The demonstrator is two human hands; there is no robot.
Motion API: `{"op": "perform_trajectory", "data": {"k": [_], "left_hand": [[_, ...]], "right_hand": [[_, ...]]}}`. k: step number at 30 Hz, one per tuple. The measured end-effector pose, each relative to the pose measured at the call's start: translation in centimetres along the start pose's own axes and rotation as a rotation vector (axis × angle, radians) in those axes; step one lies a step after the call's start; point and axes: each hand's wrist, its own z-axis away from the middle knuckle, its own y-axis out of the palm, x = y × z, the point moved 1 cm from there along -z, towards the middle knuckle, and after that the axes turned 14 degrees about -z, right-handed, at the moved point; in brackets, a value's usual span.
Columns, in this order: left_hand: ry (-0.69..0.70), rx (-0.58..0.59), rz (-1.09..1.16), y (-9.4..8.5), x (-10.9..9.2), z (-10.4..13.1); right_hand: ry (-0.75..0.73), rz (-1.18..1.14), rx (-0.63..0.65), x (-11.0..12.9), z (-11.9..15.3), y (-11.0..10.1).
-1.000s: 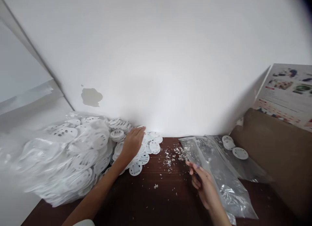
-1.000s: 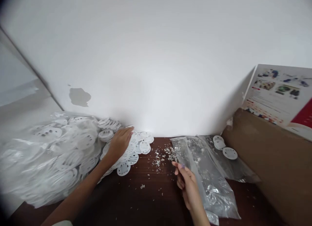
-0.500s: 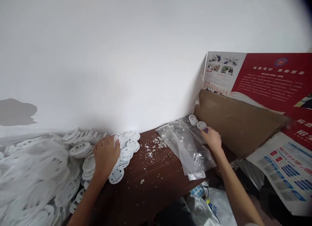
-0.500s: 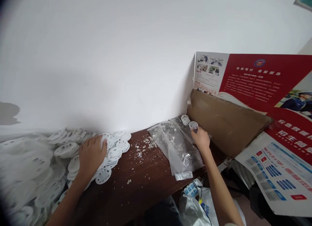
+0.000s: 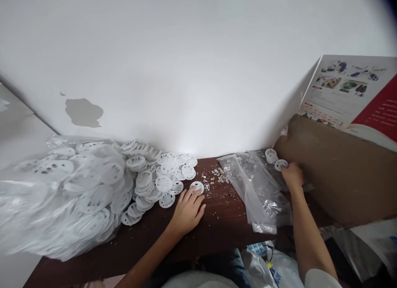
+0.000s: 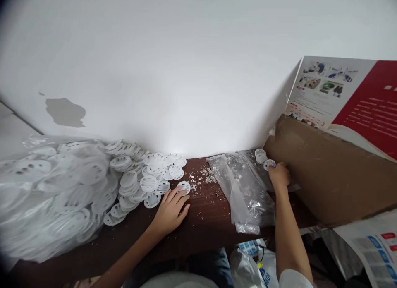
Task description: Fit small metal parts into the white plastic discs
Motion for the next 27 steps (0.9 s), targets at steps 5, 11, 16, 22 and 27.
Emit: {"op": "perform_trajectory", "data": {"k": [5, 11, 16, 22, 27], "left_hand": [[-0.052, 0.030, -0.040, 0.7, 1.9, -2.5], [0.128, 0.047, -0.003, 2.1, 3.6, -4.6], [0.113, 0.034, -0.021, 2.7, 4.4, -3.7], [0.075, 0.069, -0.018, 2.3, 4.3, -3.2], [0.057, 0.051, 0.012, 2.0, 3.8, -2.7]], "right_hand": [[-0.080, -0.197, 0.018, 1.2, 1.4, -1.7], [-0.237, -0.473, -0.180, 4.5, 9.6, -5.6], [-0.283, -0.598, -0.097, 5.6, 19.3, -6.8], [-0.194, -0.701, 0.076, 4.1, 25.8, -4.9], [-0.166, -0.707, 0.154, 2.9, 27.6, -4.3]]}}
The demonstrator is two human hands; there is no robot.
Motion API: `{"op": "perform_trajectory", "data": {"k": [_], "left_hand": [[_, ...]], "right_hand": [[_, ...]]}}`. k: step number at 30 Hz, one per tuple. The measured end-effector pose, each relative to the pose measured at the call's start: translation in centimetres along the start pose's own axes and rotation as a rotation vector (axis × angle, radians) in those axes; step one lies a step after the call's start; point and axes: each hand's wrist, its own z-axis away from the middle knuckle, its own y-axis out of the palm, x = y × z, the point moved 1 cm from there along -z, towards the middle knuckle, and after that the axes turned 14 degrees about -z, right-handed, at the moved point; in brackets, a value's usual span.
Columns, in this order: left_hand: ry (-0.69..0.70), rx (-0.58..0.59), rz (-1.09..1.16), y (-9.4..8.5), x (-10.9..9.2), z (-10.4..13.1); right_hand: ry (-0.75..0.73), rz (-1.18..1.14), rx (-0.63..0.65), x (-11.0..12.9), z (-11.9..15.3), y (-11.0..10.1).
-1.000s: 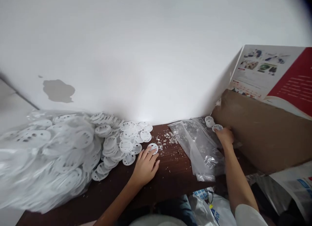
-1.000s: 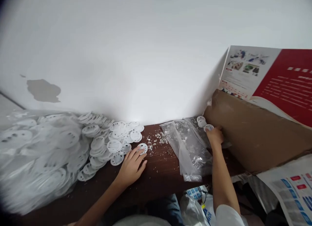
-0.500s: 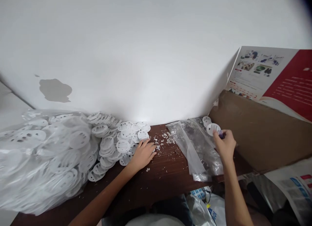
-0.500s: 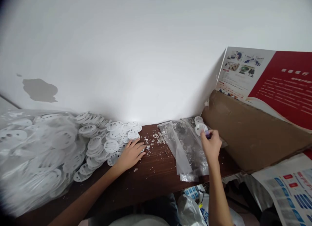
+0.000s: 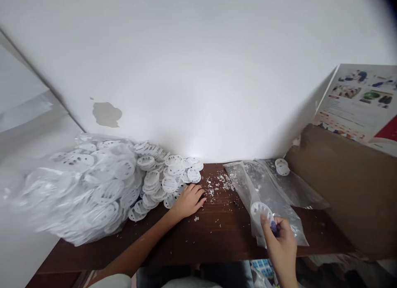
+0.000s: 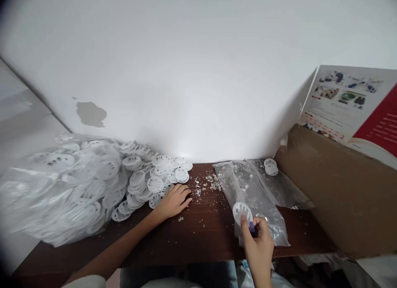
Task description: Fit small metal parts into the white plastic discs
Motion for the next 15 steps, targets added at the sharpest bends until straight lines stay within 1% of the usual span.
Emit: {"op": "perform_trajectory", "data": {"k": [2, 5, 7, 8, 10, 12, 14, 15], "left_hand": [[-0.020, -0.014, -0.008, -0.1, -0.3, 0.2], [-0.014, -0.021, -0.035, -0.6, -0.7, 0.0], [-0.006, -0.041, -0.033, -1.4, -0.2, -0.9], [-0.012, -0.058, -0.030, -2.1, 0.4, -1.6], [-0.052, -0.092, -0.036, -3.7, 2.4, -3.4], [-0.101, -0.118, -0.098, -5.7, 5.1, -5.1], [-0.159, -0.138, -0.171, -7.7, 8.0, -6.1], [-0.191, -0.146, -0.223, -8.6, 9.3, -6.1]], "right_hand": [[0.015, -0.006, 0.012, -0.2, 0.4, -0.1], [0.024, -0.020, 0.012, -0.3, 0.7, -0.1], [0.016, -0.028, 0.017, -0.4, 0.7, -0.1], [0.010, -0.031, 0.021, -0.4, 0.7, 0.0], [0.000, -0.040, 0.032, -0.3, 0.7, 0.0], [-0.010, -0.054, 0.043, -0.3, 0.7, 0.1], [-0.016, -0.062, 0.042, -0.4, 0.9, 0.0], [-0.015, -0.063, 0.035, -0.6, 1.0, -0.1]]}}
